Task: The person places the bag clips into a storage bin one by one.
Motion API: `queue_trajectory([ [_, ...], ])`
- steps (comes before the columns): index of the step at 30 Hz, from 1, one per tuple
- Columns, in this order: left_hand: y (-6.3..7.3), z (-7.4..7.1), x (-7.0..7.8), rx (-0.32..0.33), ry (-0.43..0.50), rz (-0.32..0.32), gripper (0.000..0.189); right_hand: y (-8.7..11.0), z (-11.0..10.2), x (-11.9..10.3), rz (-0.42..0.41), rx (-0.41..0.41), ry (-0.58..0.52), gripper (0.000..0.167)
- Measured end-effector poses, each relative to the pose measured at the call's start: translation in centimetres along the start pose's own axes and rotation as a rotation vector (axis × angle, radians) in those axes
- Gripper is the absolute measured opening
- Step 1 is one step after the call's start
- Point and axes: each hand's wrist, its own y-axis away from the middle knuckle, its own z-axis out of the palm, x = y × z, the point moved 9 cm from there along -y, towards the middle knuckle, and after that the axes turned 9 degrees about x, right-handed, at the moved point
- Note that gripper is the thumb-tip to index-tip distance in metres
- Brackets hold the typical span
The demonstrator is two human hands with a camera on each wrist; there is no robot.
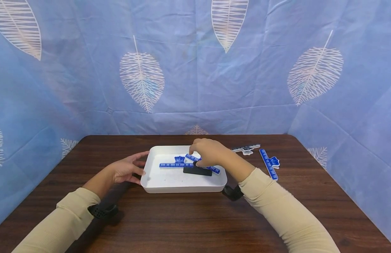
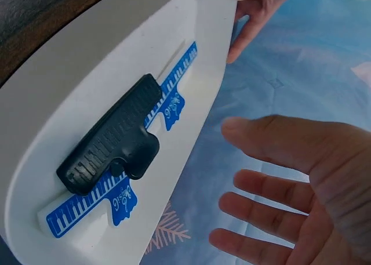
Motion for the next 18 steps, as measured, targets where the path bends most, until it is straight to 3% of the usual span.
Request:
queue_trajectory([
  [6, 0.2, 0.1, 0.1, 0.000, -0.005, -0.002, 0.094, 0.9, -1.1, -0.1, -0.003, 0.072, 0.011, 0.034],
  [18, 0.4, 0.2, 0.2, -0.004, 0.000, 0.002, 0.094, 2.6, -1.6, 0.8, 0.089, 0.134, -0.031, 0.037],
])
